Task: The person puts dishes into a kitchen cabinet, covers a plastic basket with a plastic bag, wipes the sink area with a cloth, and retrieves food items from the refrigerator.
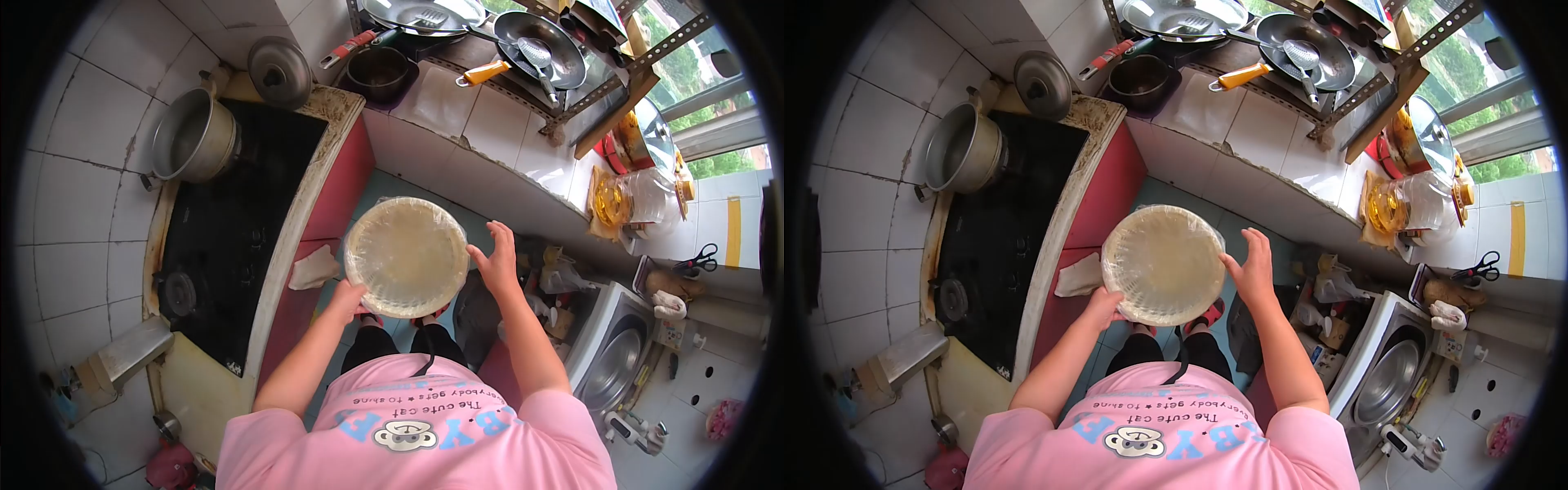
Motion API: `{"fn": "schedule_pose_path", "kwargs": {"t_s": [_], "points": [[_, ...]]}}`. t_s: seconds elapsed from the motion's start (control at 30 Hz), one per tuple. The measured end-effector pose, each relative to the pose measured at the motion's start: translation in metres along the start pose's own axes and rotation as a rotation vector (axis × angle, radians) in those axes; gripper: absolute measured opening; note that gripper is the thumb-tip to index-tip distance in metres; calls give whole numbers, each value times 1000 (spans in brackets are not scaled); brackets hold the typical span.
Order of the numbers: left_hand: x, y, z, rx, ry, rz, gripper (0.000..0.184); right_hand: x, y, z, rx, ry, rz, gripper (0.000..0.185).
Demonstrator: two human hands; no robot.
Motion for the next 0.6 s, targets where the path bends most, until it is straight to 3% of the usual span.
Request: {"fn": "schedule_pose_path", "kwargs": {"t_s": [0.03,0.1,0.17,0.23,0.4,0.47,0.53,0.6], "points": [[-4,-2,1,3,0,-2,41,-2,-17,1,-1,-3,-2,52],[-13,-3,1,-44,37,-73,40,-52,-62,-12,133,-415,146,46],[-26,-2,-6,-62,51,-49,40,-119,-71,-27,151,-627,107,43],[-39,0,-15,-125,66,-2,39,-171,-55,-27,118,-505,43,44],[-41,-3,-25,-74,46,-210,37,-216,-47,-17,111,-557,80,46],[-22,-11,-14,-100,64,-139,39,-210,-48,-26,101,-528,153,47],[-15,1,-23,-119,120,-163,39,-187,-28,-24,-111,-555,255,44],[-6,-4,-25,-111,178,-177,39,-185,-8,-19,-157,-552,145,41]]}}
Point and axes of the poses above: each hand's wrist, its own z-axis towards the middle knuckle, its own x-axis out of the back of the hand, y = z × x, the point moved 9 cm from there along z, towards the middle knuckle
